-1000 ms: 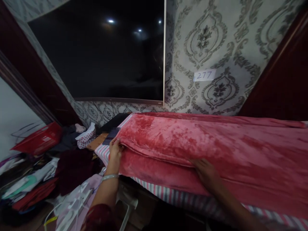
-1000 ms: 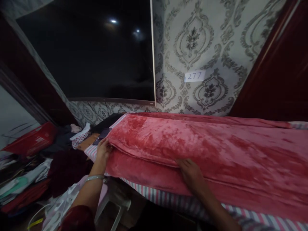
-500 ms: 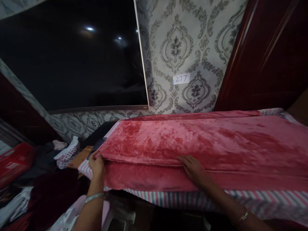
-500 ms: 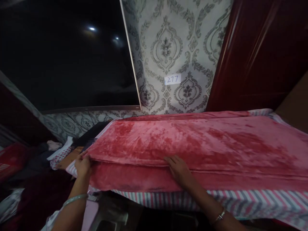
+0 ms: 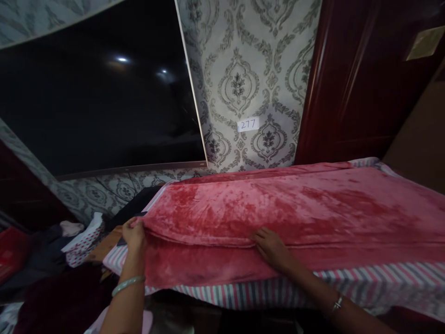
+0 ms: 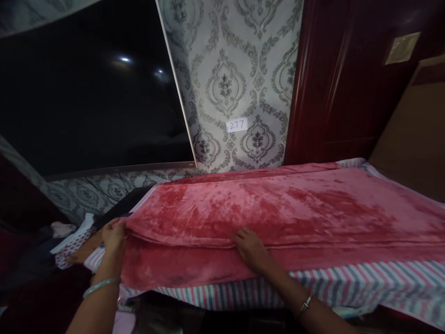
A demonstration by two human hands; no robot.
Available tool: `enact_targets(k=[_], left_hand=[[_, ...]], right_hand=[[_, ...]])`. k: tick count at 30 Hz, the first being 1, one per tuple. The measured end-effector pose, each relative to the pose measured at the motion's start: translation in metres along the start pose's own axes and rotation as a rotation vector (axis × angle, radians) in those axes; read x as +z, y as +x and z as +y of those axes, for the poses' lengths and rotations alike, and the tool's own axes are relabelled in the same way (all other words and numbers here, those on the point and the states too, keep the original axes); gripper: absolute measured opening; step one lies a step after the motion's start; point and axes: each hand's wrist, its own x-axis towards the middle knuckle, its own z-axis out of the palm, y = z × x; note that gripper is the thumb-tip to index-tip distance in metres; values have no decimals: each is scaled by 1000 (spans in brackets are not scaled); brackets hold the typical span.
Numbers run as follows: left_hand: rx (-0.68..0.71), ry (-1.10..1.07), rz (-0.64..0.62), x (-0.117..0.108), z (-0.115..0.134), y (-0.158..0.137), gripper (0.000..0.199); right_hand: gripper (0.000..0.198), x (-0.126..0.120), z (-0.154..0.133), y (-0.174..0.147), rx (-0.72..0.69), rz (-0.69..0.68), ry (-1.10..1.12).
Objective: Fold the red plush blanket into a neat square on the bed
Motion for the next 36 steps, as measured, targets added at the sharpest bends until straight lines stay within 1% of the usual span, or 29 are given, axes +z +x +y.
enact_targets(k=[3,5,7,9,10,12,13,15,16,18,19,21,23,25,29,31,33,36], left_hand=[[84,43,-60,29,34,4,22],[163,56,-128,60,62,-2,20],[278,58,-217,96,93,-20,23],[507,174,-355,131,123,-53,26],[607,236,-442,146,135,-74,28],[782,339,-620,168,150,-123,28],[876,374,-718,174,152,-149,29],[1072,428,-883,179,144,-199,28],[1163,459,-944,178,136,-222,25],[1313,477,-1050,172,113,-260,25],[1363,464,-1081,168,102,-274,28],[1408,464,-1115,159,83,-294,31],[1418,479,-1110,153,71,-304,34],[1397,498,-1068,151,66,-308,41],[1243,519,-929,150,58,-309,55],[1179,530,-881,148,51,-310,60],[1152,559,-867,146,45,-310,56],[1174,580,-911,143,40,-309,31]], right_hand=[[21,-3,-1,2,43,-36,65],[22,-5,0,5,85,-49,177],[28,-7,6,8,160,-24,347],[35,-9,17,11,299,64,535],[37,-11,24,12,395,117,634],[42,-17,42,11,626,208,845],[43,-21,51,10,742,241,953],[42,-30,68,6,931,288,1147],[40,-34,75,4,989,307,1220],[37,-41,86,-1,1038,321,1320],[35,-44,90,-2,1050,312,1354],[34,-47,94,-1,1076,275,1398],[31,-48,95,6,1100,234,1409],[26,-49,95,18,1113,194,1391],[14,-47,95,46,1106,147,1361],[10,-44,96,59,1086,133,1350],[10,-40,98,70,1070,118,1334],[14,-33,100,85,1058,121,1311]])
